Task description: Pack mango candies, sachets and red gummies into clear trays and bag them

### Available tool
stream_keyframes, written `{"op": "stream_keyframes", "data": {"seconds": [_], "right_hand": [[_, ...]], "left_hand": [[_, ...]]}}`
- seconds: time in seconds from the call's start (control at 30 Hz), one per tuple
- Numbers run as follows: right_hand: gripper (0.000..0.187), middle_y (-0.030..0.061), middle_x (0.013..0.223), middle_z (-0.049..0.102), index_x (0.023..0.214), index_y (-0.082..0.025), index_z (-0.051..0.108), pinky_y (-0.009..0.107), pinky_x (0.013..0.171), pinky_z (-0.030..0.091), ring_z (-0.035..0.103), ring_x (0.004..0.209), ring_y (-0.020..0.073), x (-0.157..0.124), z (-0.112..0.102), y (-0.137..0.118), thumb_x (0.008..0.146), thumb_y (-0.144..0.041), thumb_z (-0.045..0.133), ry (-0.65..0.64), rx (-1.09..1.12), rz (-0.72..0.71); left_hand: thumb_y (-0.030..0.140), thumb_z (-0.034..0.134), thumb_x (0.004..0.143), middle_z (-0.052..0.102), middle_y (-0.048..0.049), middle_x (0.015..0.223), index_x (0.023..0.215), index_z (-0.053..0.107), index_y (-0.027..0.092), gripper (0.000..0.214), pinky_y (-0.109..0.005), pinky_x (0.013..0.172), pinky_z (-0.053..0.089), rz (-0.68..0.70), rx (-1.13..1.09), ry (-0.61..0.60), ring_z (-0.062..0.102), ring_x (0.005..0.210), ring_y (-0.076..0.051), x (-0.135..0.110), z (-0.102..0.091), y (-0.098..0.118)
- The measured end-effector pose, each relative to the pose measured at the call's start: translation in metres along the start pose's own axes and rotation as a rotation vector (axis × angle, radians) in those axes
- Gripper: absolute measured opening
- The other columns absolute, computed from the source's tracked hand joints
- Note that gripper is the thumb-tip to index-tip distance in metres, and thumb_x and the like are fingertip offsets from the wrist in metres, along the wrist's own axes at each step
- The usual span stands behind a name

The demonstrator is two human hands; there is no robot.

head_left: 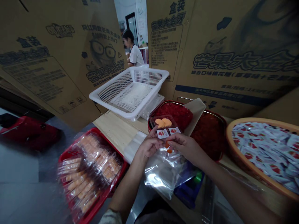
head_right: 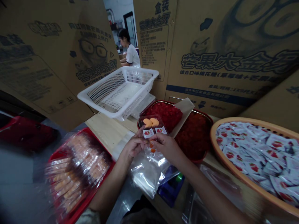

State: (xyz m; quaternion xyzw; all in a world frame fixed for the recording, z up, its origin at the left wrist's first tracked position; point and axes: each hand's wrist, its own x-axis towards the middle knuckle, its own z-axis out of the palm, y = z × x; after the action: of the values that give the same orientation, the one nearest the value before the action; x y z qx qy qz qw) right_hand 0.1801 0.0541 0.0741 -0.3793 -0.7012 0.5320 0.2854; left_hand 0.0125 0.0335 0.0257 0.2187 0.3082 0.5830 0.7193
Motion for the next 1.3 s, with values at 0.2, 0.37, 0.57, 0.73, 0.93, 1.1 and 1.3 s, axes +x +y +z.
{"op": "stream_keyframes", "data": {"seconds": [0.2, 0.37, 0.57, 0.73, 0.93, 1.1, 1.3], "right_hand": [[0.026, 0.0004, 0.074, 0.063, 0.087, -0.020, 0.061, 0.027, 0.057, 0.044, 0.056, 0.062, 0.0152, 0.000, -0.014, -0.004, 0.076, -0.043, 0.056, 0.169, 0.009, 0.038], [0.015, 0.0042, 0.085, 0.066, 0.084, -0.020, 0.060, 0.031, 0.070, 0.043, 0.059, 0.077, 0.0195, 0.002, -0.058, 0.010, 0.078, -0.030, 0.050, 0.441, -0.470, 0.032], [0.014, 0.0064, 0.092, 0.063, 0.084, -0.018, 0.060, 0.028, 0.077, 0.042, 0.058, 0.088, 0.0189, 0.039, -0.079, 0.030, 0.084, -0.022, 0.047, 0.327, -0.854, -0.002], [0.022, 0.0090, 0.103, 0.060, 0.099, -0.016, 0.063, 0.026, 0.076, 0.039, 0.056, 0.097, 0.0186, 0.081, -0.067, 0.041, 0.089, -0.016, 0.043, 0.089, -1.158, 0.041], [0.031, 0.0144, 0.100, 0.062, 0.096, -0.016, 0.067, 0.034, 0.075, 0.039, 0.056, 0.097, 0.0259, 0.089, -0.050, 0.049, 0.087, -0.005, 0.039, -0.010, -1.277, -0.017], [0.031, 0.0136, 0.106, 0.062, 0.095, -0.017, 0.068, 0.035, 0.080, 0.038, 0.056, 0.099, 0.0251, 0.086, -0.049, 0.052, 0.086, -0.004, 0.041, -0.041, -1.316, -0.072], [0.030, 0.0153, 0.102, 0.063, 0.092, -0.013, 0.064, 0.034, 0.079, 0.040, 0.058, 0.097, 0.0245, 0.087, -0.051, 0.053, 0.086, -0.001, 0.037, 0.060, -1.277, -0.024]], "left_hand": [[-0.005, 0.062, 0.054, 0.068, -0.0023, 0.101, 0.136, 0.038, 0.032, 0.093, -0.039, 0.083, 0.049, -0.020, 0.011, -0.035, 0.067, 0.088, -0.023, -0.002, 0.001, 0.002], [-0.002, 0.061, 0.057, 0.064, -0.0059, 0.117, 0.137, 0.038, 0.031, 0.090, -0.042, 0.088, 0.048, 0.011, 0.035, -0.044, 0.063, 0.103, -0.028, -0.007, -0.009, 0.010], [0.000, 0.061, 0.059, 0.056, -0.0058, 0.130, 0.141, 0.031, 0.035, 0.094, -0.032, 0.082, 0.050, 0.055, 0.061, -0.027, 0.061, 0.108, -0.026, -0.012, -0.023, 0.018], [-0.001, 0.060, 0.058, 0.060, -0.0037, 0.125, 0.142, 0.029, 0.036, 0.096, -0.030, 0.080, 0.050, 0.081, 0.058, 0.012, 0.063, 0.104, -0.024, -0.017, -0.024, 0.020], [-0.001, 0.060, 0.059, 0.064, -0.0039, 0.118, 0.142, 0.027, 0.037, 0.098, -0.029, 0.075, 0.051, 0.059, 0.065, 0.019, 0.065, 0.099, -0.023, -0.020, -0.026, 0.018], [-0.003, 0.058, 0.057, 0.063, -0.0026, 0.118, 0.143, 0.024, 0.039, 0.101, -0.026, 0.073, 0.051, 0.078, 0.054, -0.004, 0.065, 0.098, -0.022, -0.017, -0.025, 0.015], [-0.004, 0.059, 0.058, 0.066, -0.0035, 0.112, 0.142, 0.027, 0.039, 0.100, -0.028, 0.075, 0.050, 0.073, 0.012, -0.025, 0.065, 0.099, -0.024, -0.020, -0.021, 0.010]]}}
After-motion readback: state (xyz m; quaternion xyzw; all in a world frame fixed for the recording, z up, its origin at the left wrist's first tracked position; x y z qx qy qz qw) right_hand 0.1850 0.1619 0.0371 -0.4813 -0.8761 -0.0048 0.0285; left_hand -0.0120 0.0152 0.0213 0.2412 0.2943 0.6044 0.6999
